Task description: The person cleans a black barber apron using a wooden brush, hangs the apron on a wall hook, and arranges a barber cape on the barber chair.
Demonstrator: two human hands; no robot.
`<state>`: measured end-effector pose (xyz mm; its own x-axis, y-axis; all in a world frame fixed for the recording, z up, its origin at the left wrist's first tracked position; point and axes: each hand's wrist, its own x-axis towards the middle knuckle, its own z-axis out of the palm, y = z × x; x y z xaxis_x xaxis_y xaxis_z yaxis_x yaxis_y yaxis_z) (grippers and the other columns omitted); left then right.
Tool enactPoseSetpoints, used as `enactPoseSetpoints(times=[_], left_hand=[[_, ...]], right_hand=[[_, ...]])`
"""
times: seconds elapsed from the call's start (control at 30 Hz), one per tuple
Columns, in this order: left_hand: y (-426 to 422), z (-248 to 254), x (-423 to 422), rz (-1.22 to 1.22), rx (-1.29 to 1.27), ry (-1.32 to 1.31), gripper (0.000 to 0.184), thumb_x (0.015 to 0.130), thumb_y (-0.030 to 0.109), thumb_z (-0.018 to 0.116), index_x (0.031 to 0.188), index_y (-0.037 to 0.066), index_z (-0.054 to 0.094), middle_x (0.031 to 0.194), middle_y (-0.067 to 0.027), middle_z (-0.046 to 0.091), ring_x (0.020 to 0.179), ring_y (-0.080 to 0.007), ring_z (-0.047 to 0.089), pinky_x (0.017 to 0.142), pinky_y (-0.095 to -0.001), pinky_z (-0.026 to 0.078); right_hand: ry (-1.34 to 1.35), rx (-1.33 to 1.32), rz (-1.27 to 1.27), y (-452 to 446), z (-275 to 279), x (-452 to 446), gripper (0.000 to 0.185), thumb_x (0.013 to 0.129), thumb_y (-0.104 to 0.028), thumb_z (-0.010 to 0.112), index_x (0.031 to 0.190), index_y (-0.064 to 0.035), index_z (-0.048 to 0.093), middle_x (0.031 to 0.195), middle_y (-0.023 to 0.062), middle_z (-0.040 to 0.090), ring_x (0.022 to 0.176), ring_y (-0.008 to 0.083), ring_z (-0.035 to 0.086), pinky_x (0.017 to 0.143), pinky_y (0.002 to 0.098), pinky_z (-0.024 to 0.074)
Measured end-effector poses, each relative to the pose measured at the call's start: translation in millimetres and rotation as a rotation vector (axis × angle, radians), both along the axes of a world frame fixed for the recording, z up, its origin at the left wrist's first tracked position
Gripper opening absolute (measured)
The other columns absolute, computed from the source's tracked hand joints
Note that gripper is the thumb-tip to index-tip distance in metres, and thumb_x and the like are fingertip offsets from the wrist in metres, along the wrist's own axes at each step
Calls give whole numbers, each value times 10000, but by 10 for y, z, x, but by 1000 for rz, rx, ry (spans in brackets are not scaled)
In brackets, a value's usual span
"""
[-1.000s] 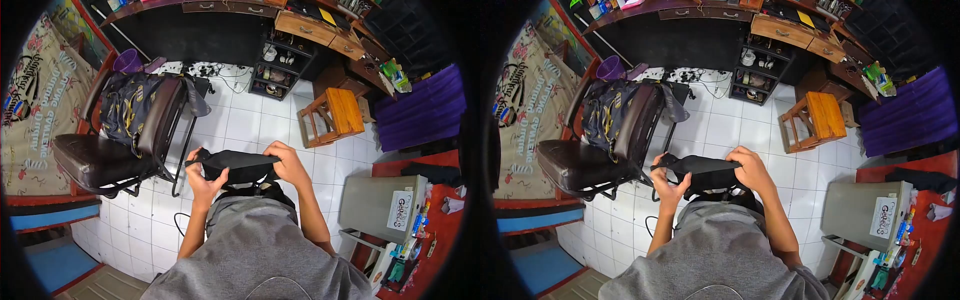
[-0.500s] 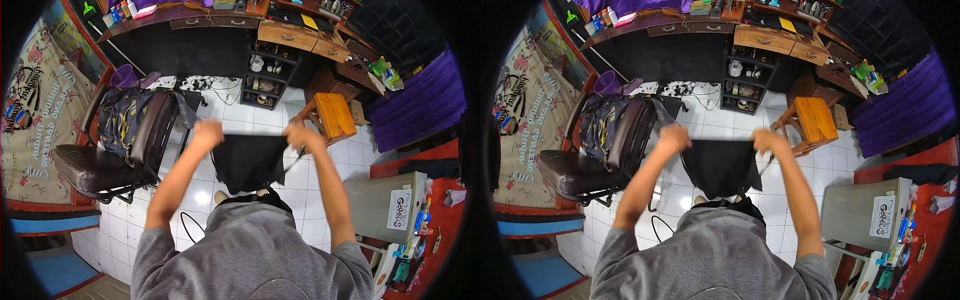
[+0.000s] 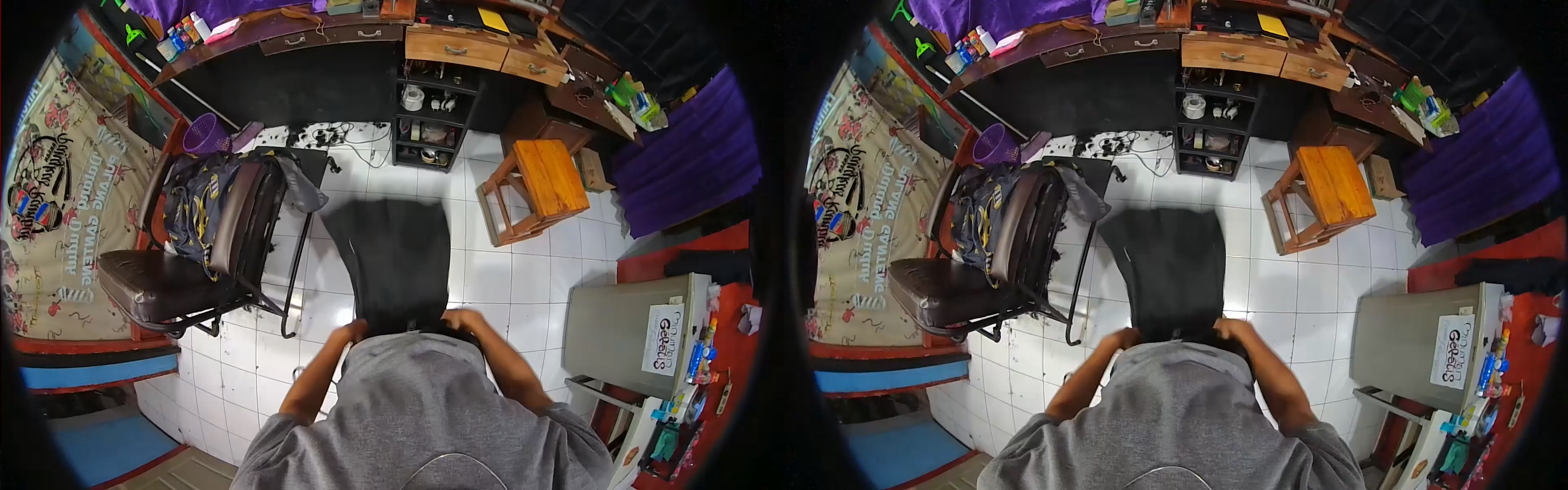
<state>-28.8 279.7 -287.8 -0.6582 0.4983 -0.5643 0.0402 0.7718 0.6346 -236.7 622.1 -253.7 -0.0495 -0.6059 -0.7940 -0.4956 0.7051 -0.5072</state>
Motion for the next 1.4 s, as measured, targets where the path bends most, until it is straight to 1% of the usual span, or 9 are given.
enactPoseSetpoints(times=[0.1, 0.3, 0.57, 0.73, 0.87, 1.03, 1.1, 1.17, 1.4], left_hand=[[171, 993, 12, 365, -140, 51, 245, 785, 277, 574, 934, 130, 701, 895, -181, 659, 846, -362, 630, 779, -438, 501], [-338, 1740, -943, 350, -43, 503, 248, 709, 128, 544, 885, 58, 705, 923, -121, 681, 804, -322, 635, 775, -389, 503], [21, 5155, -1780, 840, -182, 1299, 260, 772, -12, 535, 1002, 7, 656, 915, -195, 655, 819, -322, 657, 729, -333, 512], [453, 3806, -1671, 754, 6, 1738, 385, 781, -127, 451, 1079, 20, 646, 1066, -167, 651, 1019, -286, 630, 897, -367, 496], [465, 626, -480, 167, -199, -147, 233, 812, 145, 520, 997, 86, 650, 981, -163, 649, 932, -290, 640, 787, -405, 499], [325, 199, -173, 107, 44, 60, 222, 788, 251, 568, 918, 97, 662, 818, -146, 658, 725, -290, 648, 633, -408, 504], [352, 1172, -611, 307, 43, -230, 248, 737, 252, 637, 927, 97, 665, 833, -130, 670, 740, -274, 651, 644, -382, 521], [-73, 1073, -934, -39, 98, 279, 284, 647, 237, 686, 878, 71, 684, 794, -116, 669, 710, -268, 647, 653, -356, 525], [-307, 4714, -1824, 703, -106, 948, 311, 702, 54, 607, 1007, 11, 650, 853, -177, 660, 712, -276, 660, 670, -326, 516]], right_hand=[[-94, -108, -449, -92, 440, 145, 154, 664, -118, 602, 784, -30, 639, 695, 155, 647, 640, 300, 619, 603, 417, 489], [392, -358, -35, -449, 1222, -817, 291, 638, -76, 562, 906, -53, 671, 858, 191, 654, 834, 365, 623, 752, 442, 496], [1004, -1330, -527, -776, 4801, -1240, 488, 672, 72, 401, 1075, -55, 647, 1233, 162, 563, 1076, 304, 577, 957, 344, 424], [1692, -1360, -654, -717, 3218, -911, 578, 739, 90, 427, 1260, -125, 554, 1377, 171, 431, 1129, 331, 546, 877, 343, 485], [101, 121, -60, 256, 448, -22, 439, 748, -31, 470, 1139, -147, 634, 1145, 146, 574, 998, 284, 609, 839, 358, 492], [71, -108, -351, 341, 903, 311, 368, 726, -105, 516, 1033, -186, 702, 874, 150, 690, 700, 234, 663, 646, 350, 522], [62, -39, -433, 176, 982, 64, 364, 714, -50, 499, 1003, -132, 705, 698, 144, 660, 516, 192, 589, 448, 330, 462], [211, -170, -259, -2, 983, -408, 357, 722, -34, 479, 1019, -45, 677, 661, 134, 649, 466, 203, 573, 431, 358, 465], [648, -1171, -610, -835, 4194, -1112, 504, 684, 124, 366, 1079, -17, 645, 1124, 159, 627, 597, 149, 605, 523, 261, 488]])
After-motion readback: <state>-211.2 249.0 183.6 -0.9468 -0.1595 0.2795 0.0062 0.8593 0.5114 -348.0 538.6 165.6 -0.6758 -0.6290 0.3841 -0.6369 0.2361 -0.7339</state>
